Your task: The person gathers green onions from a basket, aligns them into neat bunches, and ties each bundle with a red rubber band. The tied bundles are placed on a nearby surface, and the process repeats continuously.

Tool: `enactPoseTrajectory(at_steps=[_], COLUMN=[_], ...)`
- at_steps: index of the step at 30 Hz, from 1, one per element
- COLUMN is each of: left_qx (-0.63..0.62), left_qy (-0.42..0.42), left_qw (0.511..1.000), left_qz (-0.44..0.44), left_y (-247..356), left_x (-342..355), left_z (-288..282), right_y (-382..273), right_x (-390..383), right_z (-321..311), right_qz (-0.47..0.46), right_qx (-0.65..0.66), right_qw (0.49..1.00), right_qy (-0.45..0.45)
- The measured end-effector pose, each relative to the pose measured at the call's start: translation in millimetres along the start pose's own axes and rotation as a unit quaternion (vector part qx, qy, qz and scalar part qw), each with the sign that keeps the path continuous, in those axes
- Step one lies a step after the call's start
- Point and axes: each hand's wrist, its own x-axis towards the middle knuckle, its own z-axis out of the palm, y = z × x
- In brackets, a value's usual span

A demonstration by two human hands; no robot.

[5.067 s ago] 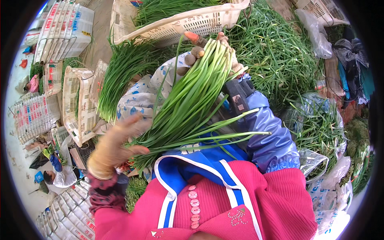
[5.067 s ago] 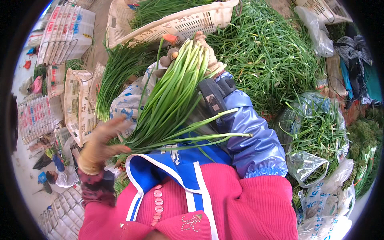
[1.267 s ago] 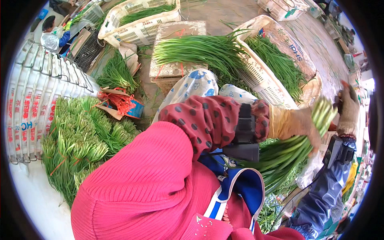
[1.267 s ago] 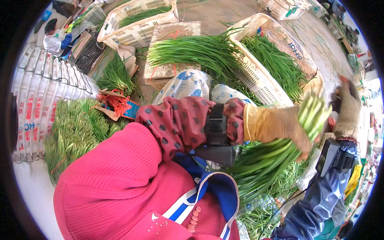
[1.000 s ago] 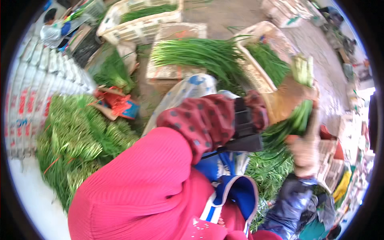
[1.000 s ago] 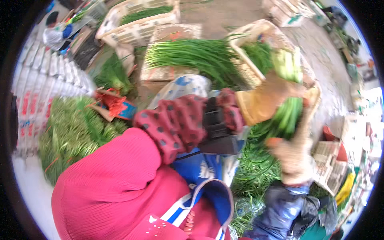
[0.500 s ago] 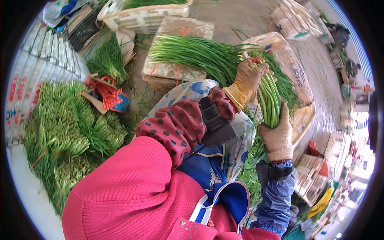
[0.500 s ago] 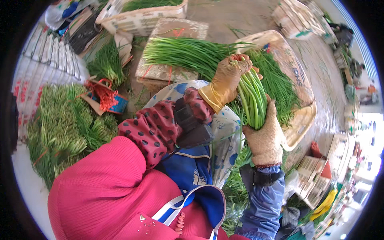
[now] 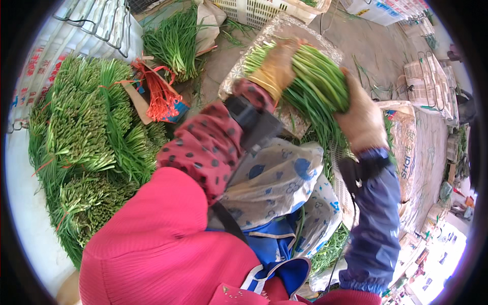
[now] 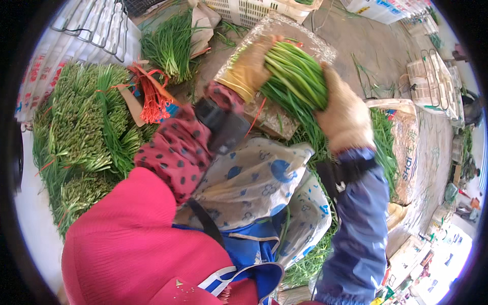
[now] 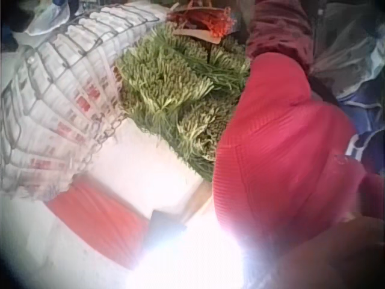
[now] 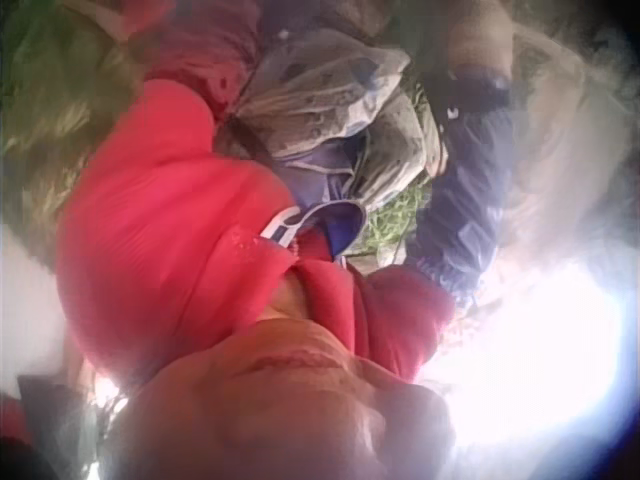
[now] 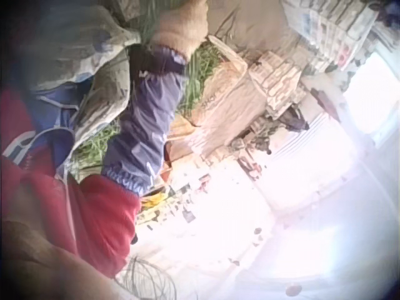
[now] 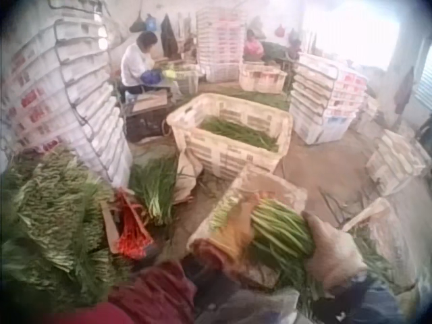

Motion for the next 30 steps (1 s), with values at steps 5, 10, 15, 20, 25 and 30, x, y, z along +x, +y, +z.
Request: enactPoseTrajectory(at_steps=[5, 10, 15, 20, 25, 30], left_qx=[0.002, 0.146, 0.463, 0.648, 0.669, 0.664], left_qy=[0.109, 0.282, 0.074, -0.185, -0.263, -0.215], left_qw=[0.989, 0.948, 0.872, 0.687, 0.638, 0.685], left_qz=[-0.102, 0.016, 0.142, 0.271, 0.275, 0.209], left_y=[-12, 3, 3, -10, -36, -63], left_x=[30, -8, -64, -62, -9, 11], left_z=[-90, -136, -108, -53, -45, -50], right_y=[-7, -5, 5, 1, -2, 6], right_x=[76, 100, 101, 112, 109, 105], right_z=[84, 134, 140, 151, 160, 143], right_qz=[0.036, 0.04, 0.024, -0.031, 0.077, 0.031], right_qx=[-0.043, -0.056, -0.032, -0.018, 0.047, 0.006], right_qw=[0.996, 0.993, 0.997, 0.999, 0.995, 0.995], right_qy=[-0.067, -0.095, -0.072, 0.002, -0.047, -0.097])
